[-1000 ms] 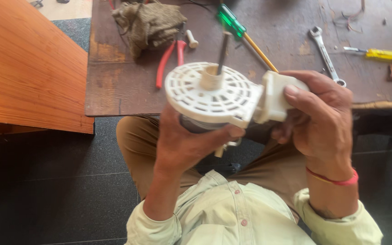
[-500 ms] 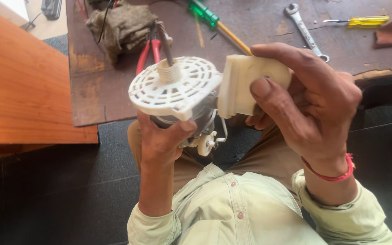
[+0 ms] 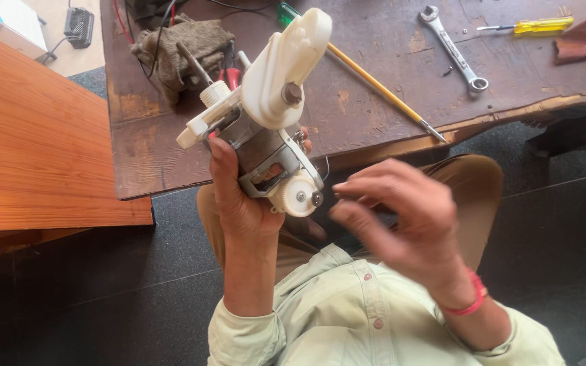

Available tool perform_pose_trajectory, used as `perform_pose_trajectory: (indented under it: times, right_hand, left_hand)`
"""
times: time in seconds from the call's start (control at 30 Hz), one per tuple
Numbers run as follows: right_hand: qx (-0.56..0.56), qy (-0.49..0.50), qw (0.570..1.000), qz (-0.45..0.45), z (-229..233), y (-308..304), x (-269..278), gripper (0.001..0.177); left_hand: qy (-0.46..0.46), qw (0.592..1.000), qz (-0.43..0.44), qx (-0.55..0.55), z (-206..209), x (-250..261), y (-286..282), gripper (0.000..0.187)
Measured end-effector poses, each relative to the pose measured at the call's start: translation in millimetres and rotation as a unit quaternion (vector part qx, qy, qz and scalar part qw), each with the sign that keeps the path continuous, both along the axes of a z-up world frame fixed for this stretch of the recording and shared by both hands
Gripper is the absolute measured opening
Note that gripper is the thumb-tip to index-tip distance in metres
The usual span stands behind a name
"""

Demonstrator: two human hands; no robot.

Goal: The person disassembles an appliance motor by removing the plastic casing and using a screwdriver to loosen internal screws while holding the component on a workbench.

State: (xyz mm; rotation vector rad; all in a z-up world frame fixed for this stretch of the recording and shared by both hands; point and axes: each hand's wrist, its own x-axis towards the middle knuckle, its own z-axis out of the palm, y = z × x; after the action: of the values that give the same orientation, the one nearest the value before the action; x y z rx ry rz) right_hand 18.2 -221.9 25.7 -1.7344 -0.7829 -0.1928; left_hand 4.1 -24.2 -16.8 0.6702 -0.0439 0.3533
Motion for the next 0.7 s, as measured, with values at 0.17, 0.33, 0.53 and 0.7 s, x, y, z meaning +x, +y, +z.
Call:
perform_pose_trajectory:
  times: [0.17, 0.33, 0.53, 0.7]
  right_hand:
    - [0.004, 0.000, 1.000, -0.014, -9.9, 16.3, -5.3, 0.031]
    - [0.002, 0.020, 1.000, 0.008, -14.2, 23.8, -0.6, 0.025]
    - [0.050, 0.106, 0.993, 0.031, -9.7, 37.3, 4.0, 0.022]
    - [0.110, 0.173, 0.977, 0.065, -6.8, 47.2, 11.1, 0.051]
  left_hand:
    - [0.003, 1.000, 0.022, 0.005, 5.9, 0.8, -2.9, 0.074]
    - [-0.013, 0.998, 0.063, 0.019, -3.5, -1.9, 5.0, 0.073]
    - [0.012, 0.990, 0.143, 0.002, -10.0, -4.3, 1.2, 0.062]
    - [-0.014, 0.984, 0.176, 0.007, -4.2, 1.5, -8.4, 0.075]
